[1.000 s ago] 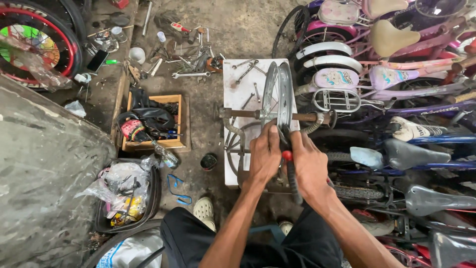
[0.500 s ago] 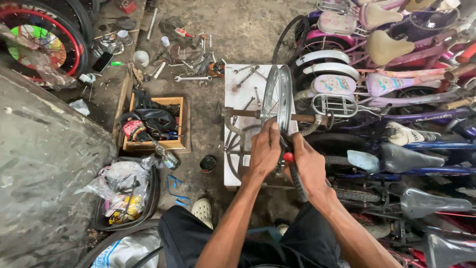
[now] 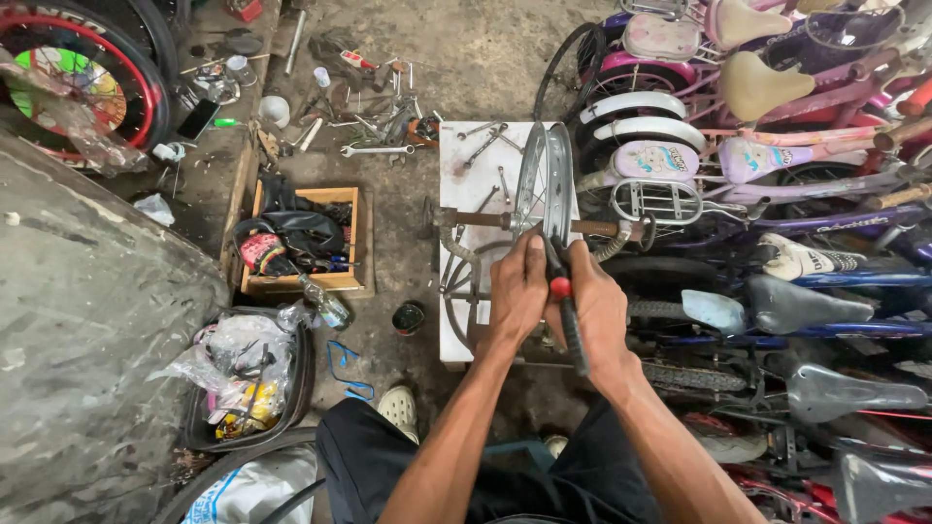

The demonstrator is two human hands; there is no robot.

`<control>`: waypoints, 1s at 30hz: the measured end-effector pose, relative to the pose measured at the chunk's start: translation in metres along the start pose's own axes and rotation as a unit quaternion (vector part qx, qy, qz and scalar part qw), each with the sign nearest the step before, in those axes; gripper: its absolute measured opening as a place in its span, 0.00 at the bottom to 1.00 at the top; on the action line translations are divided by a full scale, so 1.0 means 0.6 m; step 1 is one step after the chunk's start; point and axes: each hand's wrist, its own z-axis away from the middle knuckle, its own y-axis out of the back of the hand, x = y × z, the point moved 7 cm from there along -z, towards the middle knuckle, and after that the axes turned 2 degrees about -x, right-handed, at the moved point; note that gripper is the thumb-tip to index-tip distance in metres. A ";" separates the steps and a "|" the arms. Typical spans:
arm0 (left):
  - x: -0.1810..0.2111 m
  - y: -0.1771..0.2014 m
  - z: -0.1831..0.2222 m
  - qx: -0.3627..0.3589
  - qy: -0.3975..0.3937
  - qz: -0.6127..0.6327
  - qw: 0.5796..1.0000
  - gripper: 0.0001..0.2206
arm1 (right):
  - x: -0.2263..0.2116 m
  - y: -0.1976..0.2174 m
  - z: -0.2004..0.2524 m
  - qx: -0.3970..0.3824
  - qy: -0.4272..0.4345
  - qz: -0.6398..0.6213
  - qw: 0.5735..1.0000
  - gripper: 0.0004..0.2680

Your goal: Repairing and adjusting spokes on a bicycle wheel rim using pliers while the wheel is mounted on a truing stand.

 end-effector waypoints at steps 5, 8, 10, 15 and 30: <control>-0.007 -0.003 -0.007 -0.004 0.026 0.010 1.000 0.20 | -0.029 0.014 -0.004 0.001 0.054 0.003 0.999 0.16; -0.011 -0.002 -0.003 -0.004 0.034 -0.003 0.999 0.20 | -0.011 0.007 0.000 0.018 0.046 0.024 0.998 0.14; -0.023 -0.004 -0.008 0.011 0.004 -0.016 1.000 0.20 | 0.001 0.009 0.001 0.039 0.039 0.029 0.998 0.12; -0.010 -0.004 -0.004 -0.018 0.026 0.003 0.999 0.21 | -0.005 0.030 0.014 0.113 0.043 -0.065 0.991 0.08; -0.034 -0.011 -0.027 0.010 0.016 0.066 0.998 0.22 | -0.009 0.010 -0.024 0.116 0.058 -0.022 0.991 0.08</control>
